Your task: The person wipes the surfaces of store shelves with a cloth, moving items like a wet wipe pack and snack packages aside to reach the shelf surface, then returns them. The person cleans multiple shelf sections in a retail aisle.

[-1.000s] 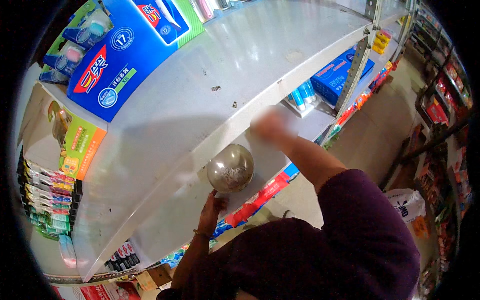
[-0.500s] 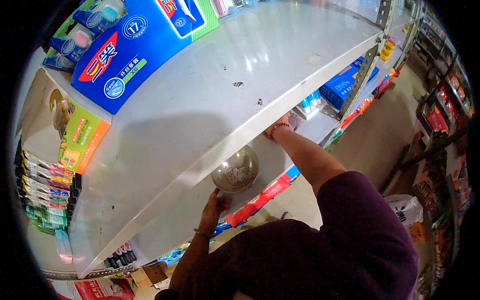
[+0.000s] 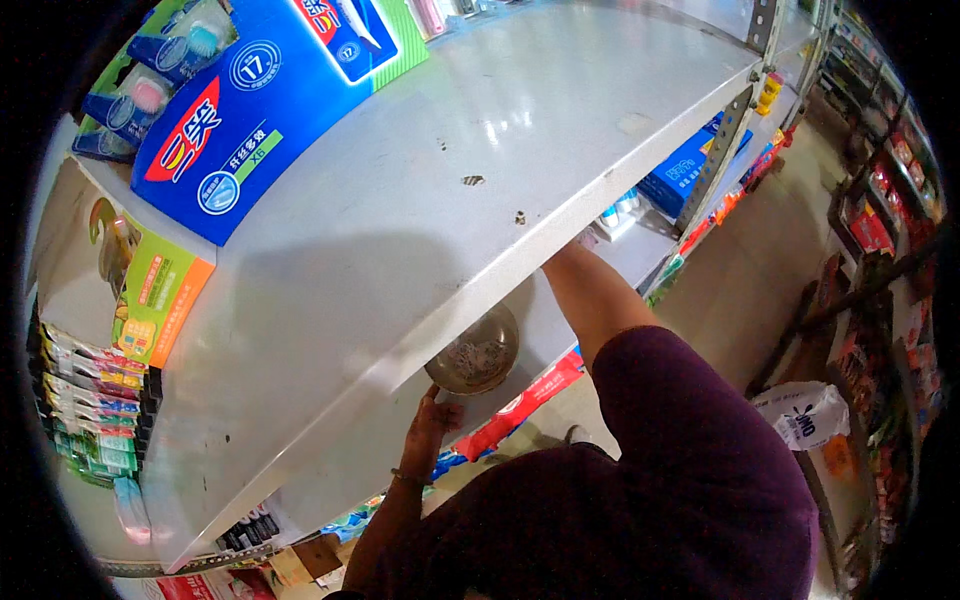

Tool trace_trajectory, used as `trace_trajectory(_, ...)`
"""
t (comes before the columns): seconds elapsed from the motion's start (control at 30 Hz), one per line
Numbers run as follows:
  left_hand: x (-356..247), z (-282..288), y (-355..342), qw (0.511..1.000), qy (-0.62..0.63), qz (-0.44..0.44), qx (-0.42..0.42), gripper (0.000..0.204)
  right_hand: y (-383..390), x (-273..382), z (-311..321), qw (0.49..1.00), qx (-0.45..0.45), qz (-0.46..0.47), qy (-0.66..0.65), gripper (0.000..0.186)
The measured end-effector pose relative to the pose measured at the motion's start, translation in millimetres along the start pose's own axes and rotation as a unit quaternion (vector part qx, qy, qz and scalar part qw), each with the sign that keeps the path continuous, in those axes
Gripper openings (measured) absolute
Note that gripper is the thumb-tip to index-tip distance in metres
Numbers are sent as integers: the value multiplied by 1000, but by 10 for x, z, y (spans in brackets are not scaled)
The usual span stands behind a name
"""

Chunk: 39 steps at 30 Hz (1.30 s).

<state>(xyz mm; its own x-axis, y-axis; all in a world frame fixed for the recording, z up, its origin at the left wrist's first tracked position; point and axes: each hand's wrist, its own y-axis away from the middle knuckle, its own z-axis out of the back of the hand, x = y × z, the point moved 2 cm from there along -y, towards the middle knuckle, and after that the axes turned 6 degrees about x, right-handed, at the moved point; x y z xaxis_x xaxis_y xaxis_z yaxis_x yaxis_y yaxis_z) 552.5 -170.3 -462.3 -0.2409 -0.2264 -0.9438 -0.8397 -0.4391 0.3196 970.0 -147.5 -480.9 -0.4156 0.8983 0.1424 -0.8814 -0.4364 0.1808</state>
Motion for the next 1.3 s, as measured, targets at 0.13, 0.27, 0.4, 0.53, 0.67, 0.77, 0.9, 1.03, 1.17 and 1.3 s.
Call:
trace_trajectory(0.13, 11, 27, 14, 999, 20, 23, -14, 62, 210, -12, -93, 992, 29, 120, -25, 44)
trace_trajectory(0.27, -22, 13, -28, 999, 4, 51, -16, 62, 322, -145, -13, 994, 4, 102, 35, 46)
trace_trajectory(0.4, -53, -21, -22, 999, -6, 44, -32, 63, 773, -345, -88, 969, -97, 223, 38, 38)
trace_trajectory(0.53, -123, -29, -113, 993, 39, 108, -37, 68, 1265, -563, -353, 871, -259, 383, -168, 21)
trace_trajectory(0.67, -201, 42, -265, 990, 23, 137, -23, 71, 1778, -780, -349, 862, -76, 375, -333, 16)
trace_trajectory(0.77, -111, 166, -388, 990, 48, 132, 19, 67, 2177, -1014, 343, 855, 205, 268, -394, 10)
trace_trajectory(0.9, -298, -98, -513, 994, 22, 110, 17, 50, 1749, -1366, 253, 906, 2, 309, -289, 11)
trace_trajectory(1.03, -378, -334, -812, 995, 9, 90, 44, 38, 1287, -1708, 139, 935, -152, 279, -156, 12)
trace_trajectory(1.17, -602, -835, -1291, 997, 21, 62, 44, 30, 1184, -1750, 3, 943, -177, 252, -128, 13)
trace_trajectory(1.3, -667, -1150, -1843, 997, 27, 62, 45, 35, 1198, -1767, -33, 944, -184, 240, -128, 13)
